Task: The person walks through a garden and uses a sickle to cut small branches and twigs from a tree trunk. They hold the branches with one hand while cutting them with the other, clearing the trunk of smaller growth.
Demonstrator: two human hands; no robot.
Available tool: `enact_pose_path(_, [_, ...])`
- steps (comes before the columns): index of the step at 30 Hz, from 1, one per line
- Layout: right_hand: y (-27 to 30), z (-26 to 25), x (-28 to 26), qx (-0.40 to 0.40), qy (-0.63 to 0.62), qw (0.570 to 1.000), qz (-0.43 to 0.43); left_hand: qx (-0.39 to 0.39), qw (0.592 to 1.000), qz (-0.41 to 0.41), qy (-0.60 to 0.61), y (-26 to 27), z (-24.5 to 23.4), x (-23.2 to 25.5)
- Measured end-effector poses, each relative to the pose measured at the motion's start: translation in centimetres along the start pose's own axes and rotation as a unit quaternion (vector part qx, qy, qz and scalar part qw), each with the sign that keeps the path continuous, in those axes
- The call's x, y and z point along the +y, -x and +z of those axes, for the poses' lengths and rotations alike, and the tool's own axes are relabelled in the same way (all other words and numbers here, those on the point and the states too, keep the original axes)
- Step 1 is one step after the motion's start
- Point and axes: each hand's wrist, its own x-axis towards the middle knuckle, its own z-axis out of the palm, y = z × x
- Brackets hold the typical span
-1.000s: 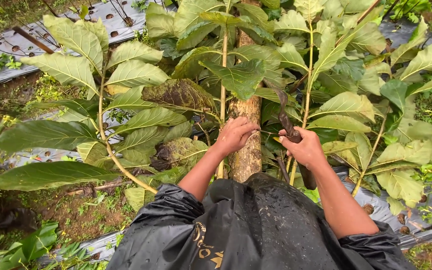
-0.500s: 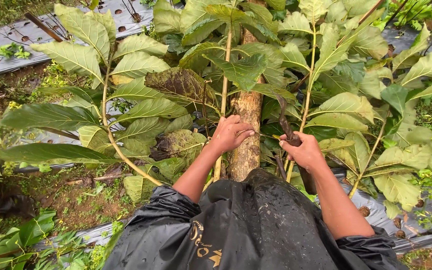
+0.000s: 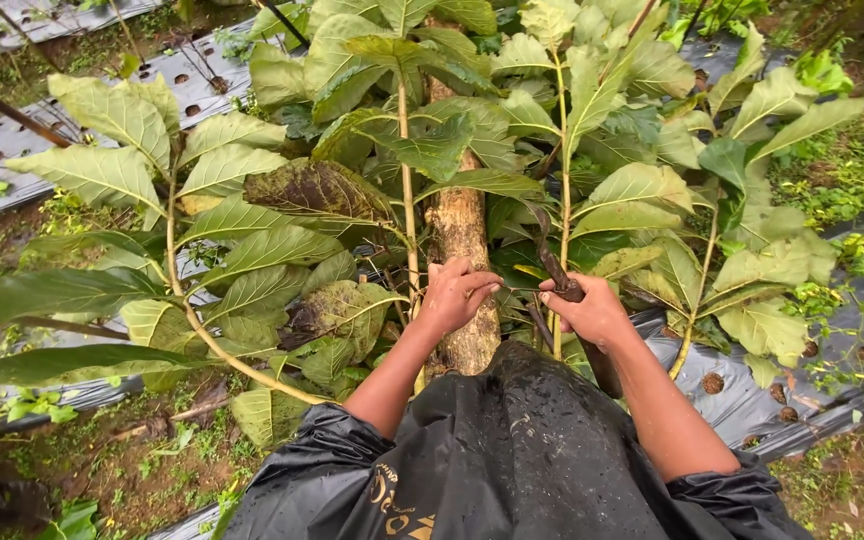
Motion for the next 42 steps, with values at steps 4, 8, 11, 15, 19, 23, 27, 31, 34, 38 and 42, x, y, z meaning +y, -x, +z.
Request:
enact_pose_path(4, [0.9,-1.3,0.2,0.036,0.033,0.999,0.008,-0.016,1.000,0.009,0.011,-0.9,-0.4,2.4])
enact_pose_path(8, [1.3,-2.4,1.9,0.085,0.044,0.995,0.023,-0.020,0.999,0.033,0.004,-1.6,1.0,3.5])
enact_pose_path(11, [1.8,-2.8,2.9,0.118,0.044,0.991,0.047,-0.041,0.998,0.041,0.013,-1.9,1.9,4.1])
enact_pose_path(15, [1.5,-3.2,5.1,0.151,0.064,0.984,0.071,-0.092,0.994,0.050,0.033,-3.0,1.7,5.4])
enact_pose_path(19, [0.4,-3.7,7.7,0.183,0.118,0.971,0.097,-0.148,0.980,0.096,0.097,-3.6,7.0,2.6])
enact_pose_path(23, [-0.4,-3.7,8.1,0.219,0.154,0.953,0.143,-0.236,0.957,0.101,0.139,-6.4,5.5,5.3])
enact_pose_path(27, [-0.6,-3.6,8.4,0.242,0.214,0.932,0.167,-0.241,0.955,0.105,0.141,-7.7,5.8,6.1])
enact_pose_path(31, [-1.1,-4.2,9.6,0.291,0.187,0.923,0.169,-0.271,0.938,0.112,0.183,-7.6,9.8,4.0])
enact_pose_path(34, [-0.6,-4.1,9.5,0.322,0.182,0.908,0.194,-0.290,0.926,0.136,0.198,-8.2,10.8,4.7])
enact_pose_path(38, [-0.4,-3.6,10.4,0.354,0.198,0.889,0.212,-0.315,0.904,0.192,0.217,-9.9,10.8,6.0])
enact_pose_path(42, [0.1,-3.3,8.0,0.382,0.193,0.871,0.242,-0.342,0.875,0.243,0.242,-11.2,12.9,6.3])
